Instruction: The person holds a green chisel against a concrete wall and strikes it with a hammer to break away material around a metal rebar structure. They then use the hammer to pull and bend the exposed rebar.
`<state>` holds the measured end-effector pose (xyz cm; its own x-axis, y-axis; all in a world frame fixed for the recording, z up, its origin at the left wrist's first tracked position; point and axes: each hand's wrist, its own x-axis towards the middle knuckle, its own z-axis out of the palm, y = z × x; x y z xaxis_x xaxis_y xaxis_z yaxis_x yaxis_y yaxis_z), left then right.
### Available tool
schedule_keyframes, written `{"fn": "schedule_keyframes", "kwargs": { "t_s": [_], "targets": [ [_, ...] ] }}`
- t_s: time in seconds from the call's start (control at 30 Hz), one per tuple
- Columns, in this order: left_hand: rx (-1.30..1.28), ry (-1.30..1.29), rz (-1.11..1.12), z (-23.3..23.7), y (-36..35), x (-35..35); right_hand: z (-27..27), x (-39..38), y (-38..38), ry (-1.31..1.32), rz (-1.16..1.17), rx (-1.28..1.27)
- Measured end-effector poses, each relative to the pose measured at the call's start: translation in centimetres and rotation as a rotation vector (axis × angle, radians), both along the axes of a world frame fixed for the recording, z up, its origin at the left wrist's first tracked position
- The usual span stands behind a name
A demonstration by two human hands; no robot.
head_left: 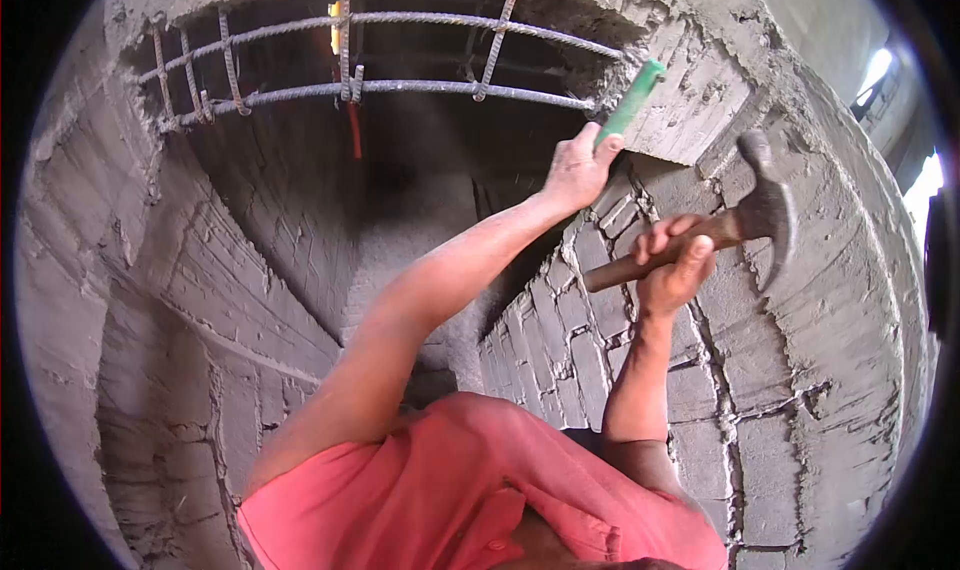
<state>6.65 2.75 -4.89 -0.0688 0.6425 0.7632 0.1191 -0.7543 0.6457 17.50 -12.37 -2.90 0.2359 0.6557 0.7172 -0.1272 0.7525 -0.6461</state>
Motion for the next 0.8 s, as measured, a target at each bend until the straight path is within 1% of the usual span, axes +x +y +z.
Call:
{"fn": "schedule_keyframes", "kwargs": {
  "t_s": [0.1, 0.17, 0.2, 0.3, 0.43, 0.5, 0.53, 0.57, 0.63, 0.67, 0.77, 0.8],
  "targets": [
    [-0.063, -0.039, -0.043, 0.8, -0.1, 1.1, 1.4, 0.5, -0.9, 0.018, -0.003, -0.031],
    [-0.030, -0.023, -0.036, 0.9, 0.3, 1.5, 1.3, 1.1, -0.9, -0.002, -0.023, -0.032],
    [-0.030, -0.054, -0.018, 1.0, 0.4, 1.6, 1.3, 1.1, -1.0, -0.003, -0.034, -0.021],
    [-0.063, -0.034, 0.000, 0.3, 1.8, 1.9, 1.6, 0.9, -1.4, -0.019, -0.070, 0.000],
    [-0.036, -0.045, -0.057, -0.1, 3.0, 1.3, 1.8, 0.3, -1.5, -0.058, -0.092, 0.026],
    [-0.024, -0.041, -0.057, 0.1, 3.1, 0.8, 2.1, -1.0, -1.3, -0.088, -0.176, 0.184],
    [-0.027, -0.043, -0.076, 0.1, 3.1, 0.5, 2.4, -1.7, -1.3, -0.105, -0.170, 0.251],
    [-0.030, -0.042, -0.094, 0.2, 3.0, 0.2, 2.6, -2.1, -1.0, -0.101, -0.167, 0.253],
    [-0.027, -0.049, -0.118, 0.2, 3.0, -0.1, 2.9, -2.7, -0.6, -0.142, -0.171, 0.425],
    [-0.030, -0.017, -0.117, 0.1, 3.1, -0.1, 2.9, -2.8, -0.4, -0.145, -0.149, 0.472],
    [-0.037, 0.010, -0.118, 0.4, 3.3, 0.0, 3.1, -3.9, -0.1, -0.157, -0.174, 0.472],
    [-0.045, 0.017, -0.093, 0.5, 3.3, 0.1, 2.9, -3.7, 0.3, -0.115, -0.110, 0.478]
  ]
}}
